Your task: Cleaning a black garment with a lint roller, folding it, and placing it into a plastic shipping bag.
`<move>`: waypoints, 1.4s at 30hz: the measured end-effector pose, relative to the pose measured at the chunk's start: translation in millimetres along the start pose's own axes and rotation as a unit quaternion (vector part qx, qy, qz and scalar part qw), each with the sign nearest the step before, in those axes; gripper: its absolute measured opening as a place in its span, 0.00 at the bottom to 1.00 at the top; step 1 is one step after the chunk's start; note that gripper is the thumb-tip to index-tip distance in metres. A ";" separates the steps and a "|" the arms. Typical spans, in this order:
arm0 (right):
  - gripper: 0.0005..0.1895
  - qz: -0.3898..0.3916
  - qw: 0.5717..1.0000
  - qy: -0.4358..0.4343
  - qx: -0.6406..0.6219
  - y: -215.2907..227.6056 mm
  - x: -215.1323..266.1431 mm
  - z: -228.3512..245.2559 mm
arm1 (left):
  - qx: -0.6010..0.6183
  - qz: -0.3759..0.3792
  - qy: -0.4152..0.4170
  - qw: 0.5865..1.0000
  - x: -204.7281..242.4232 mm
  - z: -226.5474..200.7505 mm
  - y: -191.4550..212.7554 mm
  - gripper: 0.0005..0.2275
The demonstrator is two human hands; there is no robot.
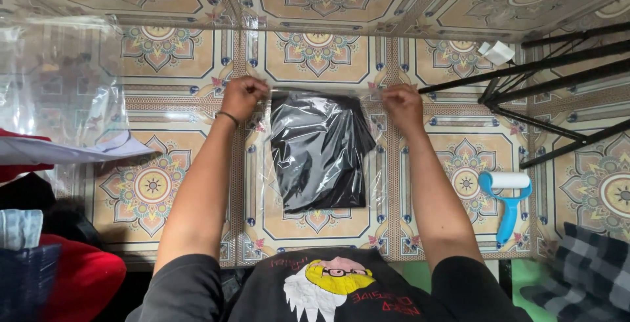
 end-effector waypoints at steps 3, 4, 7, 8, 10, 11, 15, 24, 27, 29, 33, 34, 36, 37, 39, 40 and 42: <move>0.08 -0.039 0.999 0.001 -0.013 -4.0 14.4 6.8 | -0.113 -0.025 -0.141 0.983 13.0 4.9 -2.5 0.07; 0.09 -0.046 0.999 0.008 0.004 -4.5 17.8 10.5 | -0.140 -0.020 -0.170 0.975 16.3 3.9 -3.2 0.06; 0.09 -0.063 0.998 0.017 0.025 -4.1 22.3 15.2 | -0.256 -0.025 -0.179 0.950 18.2 -17.9 -10.0 0.07; 0.09 -0.074 0.997 0.022 0.026 -4.9 20.8 16.6 | -0.344 -0.037 -0.162 0.924 14.9 -28.0 -11.0 0.13; 0.08 -0.055 0.997 0.033 0.038 -1.8 18.6 7.1 | -0.388 -0.030 -0.165 0.906 10.8 -54.4 -20.4 0.14; 0.07 -0.037 0.997 0.044 0.050 -0.2 16.2 2.8 | -0.431 -0.023 -0.168 0.886 7.5 -68.1 -25.8 0.14; 0.04 0.077 0.992 0.098 0.026 8.2 -1.6 -5.7 | -0.424 0.110 -0.070 0.896 -7.8 -62.5 -37.7 0.15; 0.28 0.234 0.916 -0.081 0.315 -34.0 -68.0 56.6 | -0.352 0.157 0.091 0.918 -15.9 -40.5 -34.9 0.26; 0.31 0.357 0.850 -0.137 0.362 -48.0 -61.7 101.2 | -0.335 0.171 0.103 0.921 -17.9 -28.9 -36.7 0.28; 0.26 0.343 0.858 -0.220 0.314 -41.0 -55.8 138.1 | -0.326 0.174 0.129 0.920 -16.7 -17.1 -39.9 0.28; 0.22 0.336 0.859 -0.312 0.228 -55.4 -43.1 13.7 | -0.318 0.163 0.148 0.922 -7.9 -36.3 -34.9 0.34; 0.22 0.329 0.862 -0.321 0.216 -54.2 -43.6 11.8 | -0.303 0.166 0.165 0.924 -5.5 -47.5 -30.4 0.31; 0.22 0.320 0.865 -0.329 0.205 -54.0 -46.6 11.7 | -0.287 0.169 0.180 0.925 -7.4 -56.1 -27.9 0.29; 0.23 0.325 0.862 -0.326 0.215 -54.9 -48.8 13.0 | -0.314 0.173 0.164 0.919 -11.9 -53.5 -29.7 0.29; 0.24 0.328 0.859 -0.324 0.223 -56.9 -49.5 28.3 | -0.342 0.180 0.146 0.911 -17.2 -47.4 -34.3 0.30; 0.22 0.323 0.852 -0.347 0.221 -57.6 -48.8 41.6 | -0.343 0.181 0.148 0.910 -18.1 -43.7 -37.0 0.30; 0.21 0.316 0.847 -0.369 0.217 -61.4 -50.1 54.3 | -0.345 0.182 0.148 0.909 -17.1 -42.8 -41.3 0.30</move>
Point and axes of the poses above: each hand's wrist, its own x-axis away from the middle knuckle, its own y-axis out of the back of the hand, z = x × y, the point moved 3 cm from there along -x, towards the middle knuckle, and after that the axes turned 15 degrees about -z, right-handed, at the moved point
